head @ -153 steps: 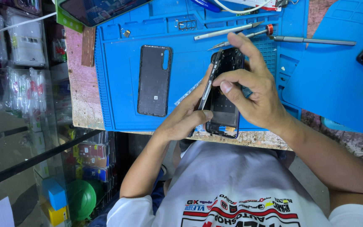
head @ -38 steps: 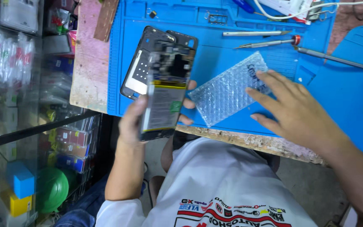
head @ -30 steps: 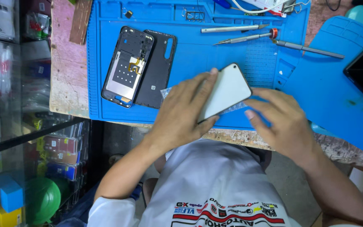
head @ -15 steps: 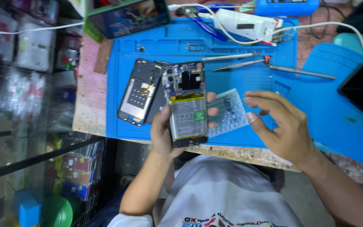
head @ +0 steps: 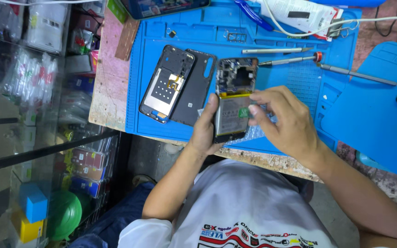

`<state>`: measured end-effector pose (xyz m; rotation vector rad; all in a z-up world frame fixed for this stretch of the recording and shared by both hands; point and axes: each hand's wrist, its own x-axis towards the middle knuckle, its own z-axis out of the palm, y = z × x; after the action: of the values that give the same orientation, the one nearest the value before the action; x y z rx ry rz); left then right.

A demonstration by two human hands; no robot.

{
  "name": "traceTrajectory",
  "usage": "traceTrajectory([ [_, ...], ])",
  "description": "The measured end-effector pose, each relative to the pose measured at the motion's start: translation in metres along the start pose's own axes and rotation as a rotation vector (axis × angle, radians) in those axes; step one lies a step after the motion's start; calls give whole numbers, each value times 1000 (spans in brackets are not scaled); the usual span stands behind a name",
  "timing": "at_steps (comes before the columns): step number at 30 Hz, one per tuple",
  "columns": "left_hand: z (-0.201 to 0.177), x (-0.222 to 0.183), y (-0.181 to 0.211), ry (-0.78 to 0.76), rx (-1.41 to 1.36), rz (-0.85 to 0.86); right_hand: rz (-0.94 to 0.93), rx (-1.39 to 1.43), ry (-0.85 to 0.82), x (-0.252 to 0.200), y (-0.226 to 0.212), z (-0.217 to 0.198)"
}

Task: The person removes the back panel and internal battery from a mobile phone using a thin prying tool and their hands, then cleans the adhesive residue from the inner chassis with a cloth.

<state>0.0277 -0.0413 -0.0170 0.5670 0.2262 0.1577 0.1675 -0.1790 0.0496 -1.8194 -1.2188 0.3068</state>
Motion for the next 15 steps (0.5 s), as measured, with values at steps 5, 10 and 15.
traceTrajectory([
  [5,-1,-4,1,-1,61,-76,-17,6,-25,9,6,-4],
  [10,-3,-2,-2,-15,83,-32,-52,-40,33,13,-3,-2],
  [15,-6,-1,-4,-14,151,-27,8,6,-9,15,-3,-5],
])
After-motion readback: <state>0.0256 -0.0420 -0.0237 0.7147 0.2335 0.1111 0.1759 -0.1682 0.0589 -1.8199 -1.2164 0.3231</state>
